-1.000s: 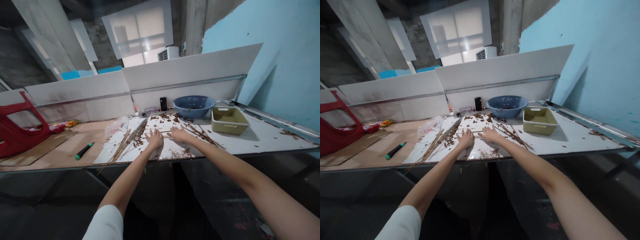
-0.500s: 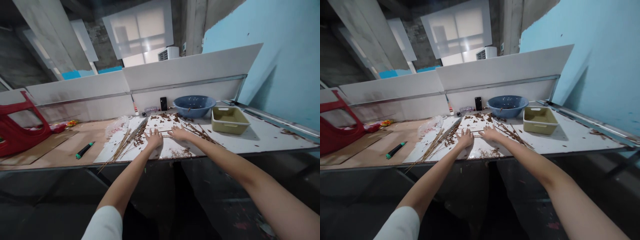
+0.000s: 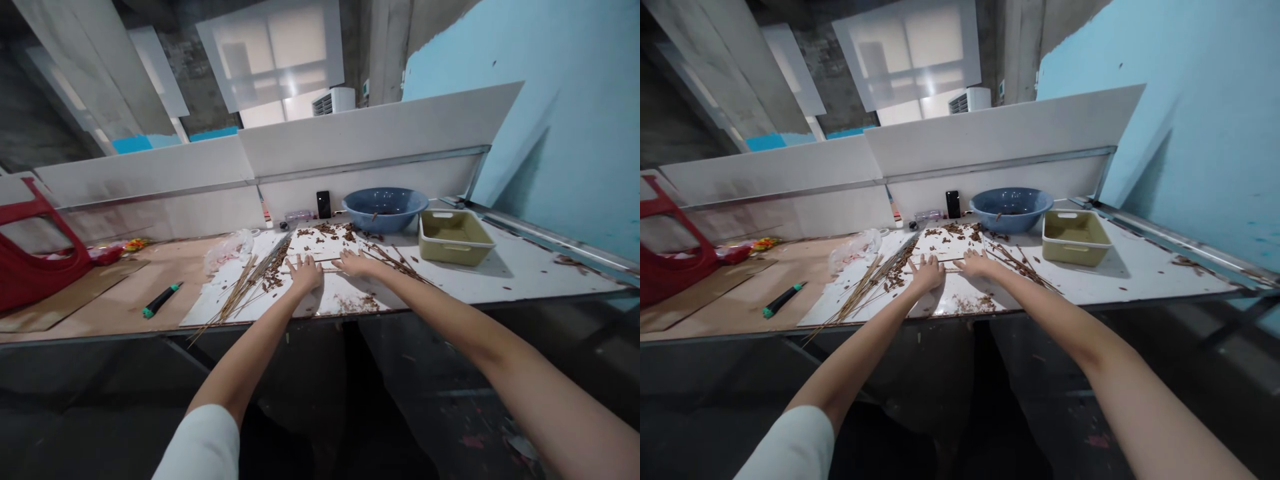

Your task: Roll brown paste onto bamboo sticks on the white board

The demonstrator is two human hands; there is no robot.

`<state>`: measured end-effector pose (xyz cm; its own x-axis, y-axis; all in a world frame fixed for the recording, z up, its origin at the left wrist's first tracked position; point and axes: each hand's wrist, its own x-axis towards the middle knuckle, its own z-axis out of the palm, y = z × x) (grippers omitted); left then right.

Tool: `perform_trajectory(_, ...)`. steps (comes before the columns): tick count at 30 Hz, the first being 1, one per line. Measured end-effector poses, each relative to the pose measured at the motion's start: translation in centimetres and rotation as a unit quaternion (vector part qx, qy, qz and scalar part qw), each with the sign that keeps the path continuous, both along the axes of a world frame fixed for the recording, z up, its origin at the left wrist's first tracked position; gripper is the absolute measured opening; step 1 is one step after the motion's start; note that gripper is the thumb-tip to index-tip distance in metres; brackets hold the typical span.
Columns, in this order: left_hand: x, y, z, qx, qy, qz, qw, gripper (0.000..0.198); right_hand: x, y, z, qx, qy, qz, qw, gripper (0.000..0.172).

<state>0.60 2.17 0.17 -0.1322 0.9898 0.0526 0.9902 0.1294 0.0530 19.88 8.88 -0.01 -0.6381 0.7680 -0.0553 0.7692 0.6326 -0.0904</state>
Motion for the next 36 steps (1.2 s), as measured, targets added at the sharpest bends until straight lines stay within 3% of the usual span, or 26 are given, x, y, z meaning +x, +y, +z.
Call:
perform_trajectory(3,-0.4,-1.1,-0.5,0.003,0.015,-0.016,1.000,0.074,0.9,-1.1,-0.9,-0.011,-0.024,-0.004,1.000,0.076)
perform_trajectory(7,-1.0,-2.3,-1.2,0.008,0.034,-0.036,0.999,0.072,2.0,-2.0,-1.7,0.010,-0.036,0.049,0.998,0.067)
perform_trajectory(14,-0.9,-0.3,0.0,-0.015,-0.007,-0.005,1.000,0.073,0.0,-0.5,0.4,-0.008,-0.045,-0.016,0.999,0.075)
perform_trajectory(21,-1.4,-3.3,-0.8,0.025,0.068,-0.080,0.994,0.066,1.6,-2.3,0.6,-0.038,-0.018,0.064,0.997,0.061)
perform_trajectory(24,0.2,-2.8,-0.6,0.011,0.055,-0.121,0.991,0.067,0.4,-1.8,1.4,-0.034,-0.009,0.049,0.998,0.062)
perform_trajectory(26,1.4,-2.0,-0.5,-0.015,0.028,-0.116,0.993,0.069,-0.6,-1.4,1.5,-0.045,-0.019,0.027,0.998,0.064)
perform_trajectory(29,2.1,-1.5,-0.8,-0.016,0.006,-0.090,0.996,0.070,-0.9,-1.5,0.5,-0.049,-0.033,0.023,0.998,0.067)
perform_trajectory(33,1.2,-2.6,-1.8,0.003,0.025,-0.116,0.993,0.070,1.0,-2.3,-1.6,-0.030,-0.012,0.072,0.997,0.066)
perform_trajectory(36,0.8,-2.4,-1.5,-0.017,0.035,-0.118,0.992,0.069,1.3,-1.9,-1.6,-0.043,-0.004,0.077,0.996,0.065)
